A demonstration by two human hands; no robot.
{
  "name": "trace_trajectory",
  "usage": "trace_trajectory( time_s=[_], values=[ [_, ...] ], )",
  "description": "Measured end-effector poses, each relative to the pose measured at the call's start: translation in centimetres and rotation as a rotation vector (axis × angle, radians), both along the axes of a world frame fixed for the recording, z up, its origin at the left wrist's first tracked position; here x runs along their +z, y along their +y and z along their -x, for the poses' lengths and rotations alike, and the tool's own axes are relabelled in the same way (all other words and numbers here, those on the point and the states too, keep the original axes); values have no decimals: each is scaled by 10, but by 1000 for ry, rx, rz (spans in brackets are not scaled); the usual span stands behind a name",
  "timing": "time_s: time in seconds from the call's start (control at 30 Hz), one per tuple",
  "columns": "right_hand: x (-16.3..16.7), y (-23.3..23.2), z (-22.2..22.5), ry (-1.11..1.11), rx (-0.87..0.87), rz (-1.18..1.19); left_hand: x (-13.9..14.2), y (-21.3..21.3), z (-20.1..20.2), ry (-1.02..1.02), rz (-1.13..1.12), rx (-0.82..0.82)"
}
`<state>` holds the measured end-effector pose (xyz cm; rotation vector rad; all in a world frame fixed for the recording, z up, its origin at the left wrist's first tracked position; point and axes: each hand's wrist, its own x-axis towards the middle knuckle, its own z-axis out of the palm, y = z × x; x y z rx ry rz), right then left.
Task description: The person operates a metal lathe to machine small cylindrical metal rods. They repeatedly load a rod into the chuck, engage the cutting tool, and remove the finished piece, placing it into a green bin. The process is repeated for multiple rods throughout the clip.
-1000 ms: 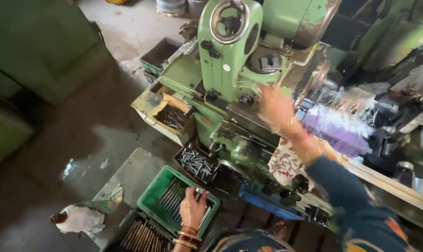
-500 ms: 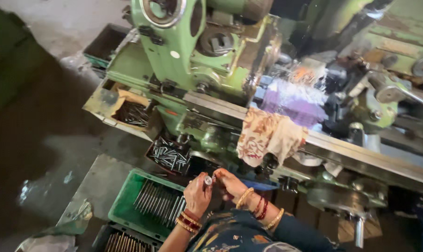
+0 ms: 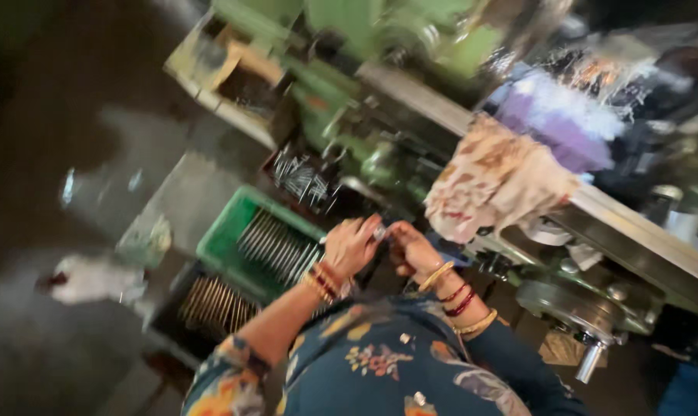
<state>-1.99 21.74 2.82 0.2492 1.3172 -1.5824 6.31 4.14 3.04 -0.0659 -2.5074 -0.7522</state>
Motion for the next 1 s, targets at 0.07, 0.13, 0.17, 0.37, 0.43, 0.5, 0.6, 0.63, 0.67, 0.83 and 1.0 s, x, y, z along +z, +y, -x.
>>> trace_trajectory(
  time_s=[0.07,0.13,0.17,0.37,0.43,0.5,0.6,0.63,0.67,0.83,1.0],
  values=[
    [5,-2,-2,-35,37,42,2,-2,-2,-42,1,12],
    [11,-3,-2,3,37,45,3,-5,-5,-71,11,0],
    [13,-4,-2,35,13,9,3,-8,-6,-57,17,-16],
    [20,-17,4,89,102,57,1,-23,-16,-34,51,-4],
    [20,-23,1,60,96,34,-1,-24,-20,-38,48,21],
    [21,-26,-1,29,124,27,-3,-25,-23,-31,30,29],
    [29,-26,3,-38,243,55,-6,-34,-26,9,27,19],
    [34,-26,7,-69,297,73,-5,-41,-26,37,49,-48],
    [39,-26,11,-101,352,91,-3,-50,-27,65,72,-114],
    [54,-32,10,-166,614,306,20,-76,-28,56,304,-333],
    [6,-52,-25,757,-48,228,40,14,-17,4,-852,412]
  ],
)
